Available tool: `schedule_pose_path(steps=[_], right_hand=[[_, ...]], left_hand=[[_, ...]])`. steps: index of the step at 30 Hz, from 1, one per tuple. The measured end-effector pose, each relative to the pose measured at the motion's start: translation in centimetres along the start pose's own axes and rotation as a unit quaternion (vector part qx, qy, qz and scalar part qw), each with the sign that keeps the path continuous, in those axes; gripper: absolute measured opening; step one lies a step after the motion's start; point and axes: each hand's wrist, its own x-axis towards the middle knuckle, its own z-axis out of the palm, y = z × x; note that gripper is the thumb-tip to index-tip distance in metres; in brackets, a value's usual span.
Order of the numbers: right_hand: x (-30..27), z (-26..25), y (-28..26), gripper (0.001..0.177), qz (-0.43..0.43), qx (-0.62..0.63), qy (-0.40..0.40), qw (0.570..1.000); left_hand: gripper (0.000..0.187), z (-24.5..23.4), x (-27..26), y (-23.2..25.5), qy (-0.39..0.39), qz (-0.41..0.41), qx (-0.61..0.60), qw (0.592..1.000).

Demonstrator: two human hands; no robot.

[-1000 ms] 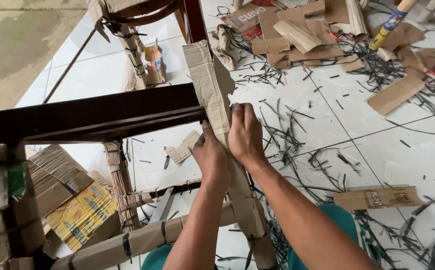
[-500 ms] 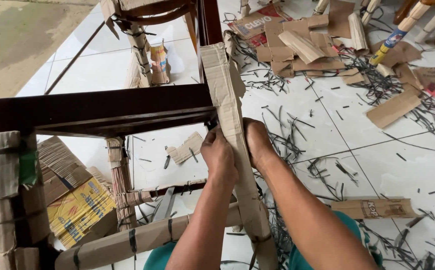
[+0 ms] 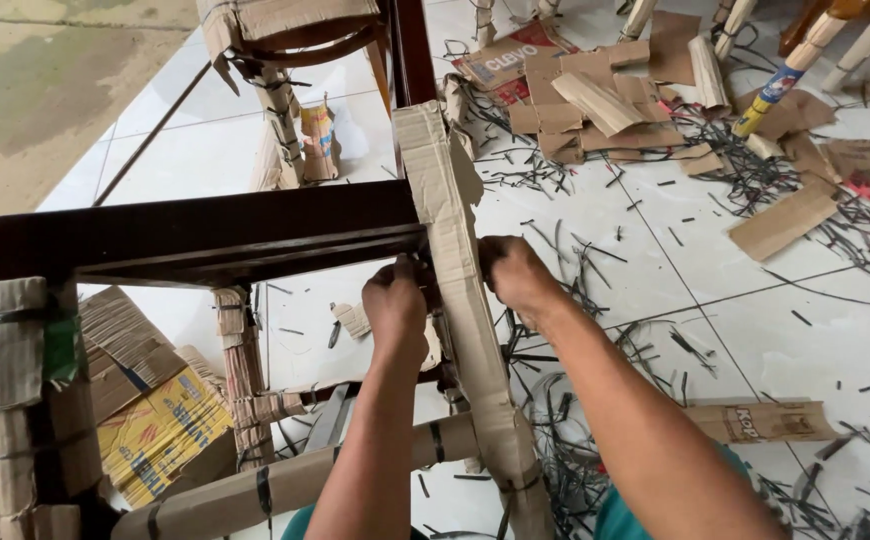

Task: Wrapping wooden chair legs with cardboard and securing them with plastic ties

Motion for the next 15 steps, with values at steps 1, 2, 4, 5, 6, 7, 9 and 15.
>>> schedule_pose_path(steps=[1, 2, 4, 5, 6, 7, 9, 15], right_hand=[[-0.7, 1.1, -2.1, 0.021, -0.001, 0.003, 0.000, 1.000], [-1.6, 2.2, -4.0, 0.019, 0.003, 0.030, -0.022, 0.999], [-2.6, 3.5, -6.0, 0.018, 0.008, 0.058, -0.046, 0.997], [-2.8, 3.6, -6.1, 0.017, 0.025, 0.096, -0.052, 0.994], [-3.0, 3.8, -6.2, 0.017, 0.041, 0.134, -0.057, 0.988], [-2.6, 3.6, -5.7, 0.017, 0.041, 0.134, -0.058, 0.988], [-1.8, 3.3, -4.7, 0.014, 0.063, 0.129, -0.073, 0.987], [-1.8, 3.1, -5.0, 0.015, 0.080, 0.114, -0.080, 0.987]], left_hand=[[0.033, 0.1, 0.6, -0.5, 0.000, 0.003, 0.002, 1.000], [0.034, 0.0, 0.9, -1.3, -0.015, -0.033, -0.019, 0.999], [0.039, 0.0, -0.4, -0.2, -0.027, -0.069, -0.040, 0.996], [0.037, 0.2, -2.2, 1.8, -0.039, -0.074, -0.067, 0.994], [0.037, 0.3, -4.0, 3.8, -0.052, -0.078, -0.094, 0.991], [0.037, 0.5, -3.7, 3.2, -0.051, -0.078, -0.095, 0.991], [0.037, 1.0, -2.9, 2.1, -0.074, -0.074, -0.051, 0.993], [0.034, 1.3, -2.0, 2.2, -0.091, -0.018, -0.067, 0.994]])
